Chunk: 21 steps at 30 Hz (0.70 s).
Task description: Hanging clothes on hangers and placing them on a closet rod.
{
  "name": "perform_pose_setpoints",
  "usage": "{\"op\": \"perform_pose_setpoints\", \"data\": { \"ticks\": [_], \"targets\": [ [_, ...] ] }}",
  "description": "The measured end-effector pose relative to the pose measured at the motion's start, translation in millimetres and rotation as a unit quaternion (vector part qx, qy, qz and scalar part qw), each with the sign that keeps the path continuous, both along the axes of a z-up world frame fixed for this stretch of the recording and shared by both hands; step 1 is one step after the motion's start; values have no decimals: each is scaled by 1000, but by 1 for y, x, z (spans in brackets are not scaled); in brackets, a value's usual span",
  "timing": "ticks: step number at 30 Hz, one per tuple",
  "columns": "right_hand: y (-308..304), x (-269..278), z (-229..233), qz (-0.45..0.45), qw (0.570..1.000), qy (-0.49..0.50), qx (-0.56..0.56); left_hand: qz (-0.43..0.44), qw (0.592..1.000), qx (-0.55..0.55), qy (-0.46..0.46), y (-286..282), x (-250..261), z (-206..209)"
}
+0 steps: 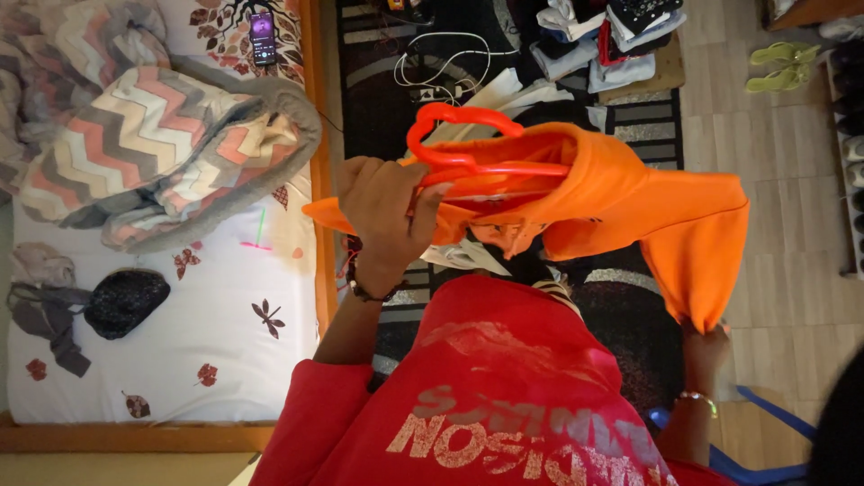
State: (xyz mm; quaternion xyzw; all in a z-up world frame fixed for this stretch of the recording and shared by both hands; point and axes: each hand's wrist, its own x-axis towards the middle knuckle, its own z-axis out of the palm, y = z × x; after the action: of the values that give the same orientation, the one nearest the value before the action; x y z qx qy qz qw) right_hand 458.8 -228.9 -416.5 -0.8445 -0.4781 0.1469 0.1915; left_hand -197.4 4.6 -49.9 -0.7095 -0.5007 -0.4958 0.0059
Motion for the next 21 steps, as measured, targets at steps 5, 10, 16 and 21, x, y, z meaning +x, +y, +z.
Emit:
{"op": "perform_pose_setpoints", "data": {
  "ticks": [5, 10, 16, 21],
  "targets": [
    [-50, 54, -45, -64, 984, -107, -124, 13, 1000, 3, 7, 2, -2, 1],
    [-60, 6, 3, -93, 973, 208, -19, 19, 1000, -10, -5, 5, -10, -6],
    [-49, -24, 30, -200, 838, 500, 85, 39, 999, -18, -2, 8, -19, -11],
    [-29, -39, 50, -226, 873, 425, 82, 41, 999, -25, 11, 10, -23, -14]
  ]
}}
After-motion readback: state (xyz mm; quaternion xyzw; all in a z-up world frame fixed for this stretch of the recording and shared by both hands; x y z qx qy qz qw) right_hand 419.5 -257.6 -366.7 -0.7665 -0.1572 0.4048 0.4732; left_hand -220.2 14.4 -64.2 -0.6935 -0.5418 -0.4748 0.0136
